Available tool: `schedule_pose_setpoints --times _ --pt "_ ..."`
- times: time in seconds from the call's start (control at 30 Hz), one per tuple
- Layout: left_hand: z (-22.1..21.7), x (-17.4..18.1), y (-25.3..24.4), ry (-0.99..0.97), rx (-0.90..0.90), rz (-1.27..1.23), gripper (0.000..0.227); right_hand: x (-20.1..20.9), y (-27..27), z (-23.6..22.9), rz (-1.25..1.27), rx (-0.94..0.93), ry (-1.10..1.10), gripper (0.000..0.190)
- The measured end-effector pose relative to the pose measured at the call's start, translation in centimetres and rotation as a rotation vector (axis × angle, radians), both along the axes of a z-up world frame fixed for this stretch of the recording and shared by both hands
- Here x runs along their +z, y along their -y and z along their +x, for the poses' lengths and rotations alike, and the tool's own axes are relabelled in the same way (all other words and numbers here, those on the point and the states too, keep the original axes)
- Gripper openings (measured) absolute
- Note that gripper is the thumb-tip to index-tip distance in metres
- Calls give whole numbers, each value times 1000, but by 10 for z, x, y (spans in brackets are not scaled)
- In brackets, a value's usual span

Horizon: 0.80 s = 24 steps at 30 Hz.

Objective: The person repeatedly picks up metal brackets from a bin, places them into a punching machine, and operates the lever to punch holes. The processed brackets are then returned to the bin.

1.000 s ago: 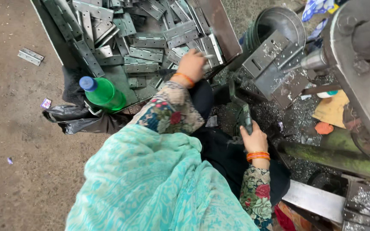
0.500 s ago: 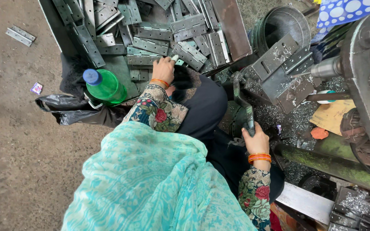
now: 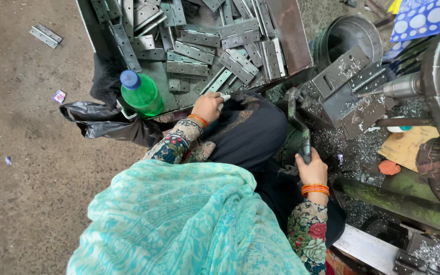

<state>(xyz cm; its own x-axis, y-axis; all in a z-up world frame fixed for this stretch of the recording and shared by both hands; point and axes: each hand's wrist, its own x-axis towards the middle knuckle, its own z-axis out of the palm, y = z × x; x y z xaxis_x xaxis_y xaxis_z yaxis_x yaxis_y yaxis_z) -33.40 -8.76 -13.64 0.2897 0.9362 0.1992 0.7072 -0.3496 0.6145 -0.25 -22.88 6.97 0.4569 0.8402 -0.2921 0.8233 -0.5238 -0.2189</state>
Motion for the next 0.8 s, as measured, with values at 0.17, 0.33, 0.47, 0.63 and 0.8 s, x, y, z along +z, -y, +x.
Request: schedule_pose_setpoints --times 0.17,0.33,0.47,0.63,0.8 --pt "-22 -13 -22 -15 240 51 27 -5 2 4 -13 6 21 68" --pt "-2 -31 -54 -167 202 23 32 -9 0 6 -11 29 45 69" --pt "22 -37 -64 -306 244 53 34 -10 4 8 1 20 39 68" --pt "28 -42 -71 -184 234 57 42 -10 4 5 6 22 38 66" --pt "12 -52 -81 71 336 50 37 -12 6 5 -21 -14 18 68"
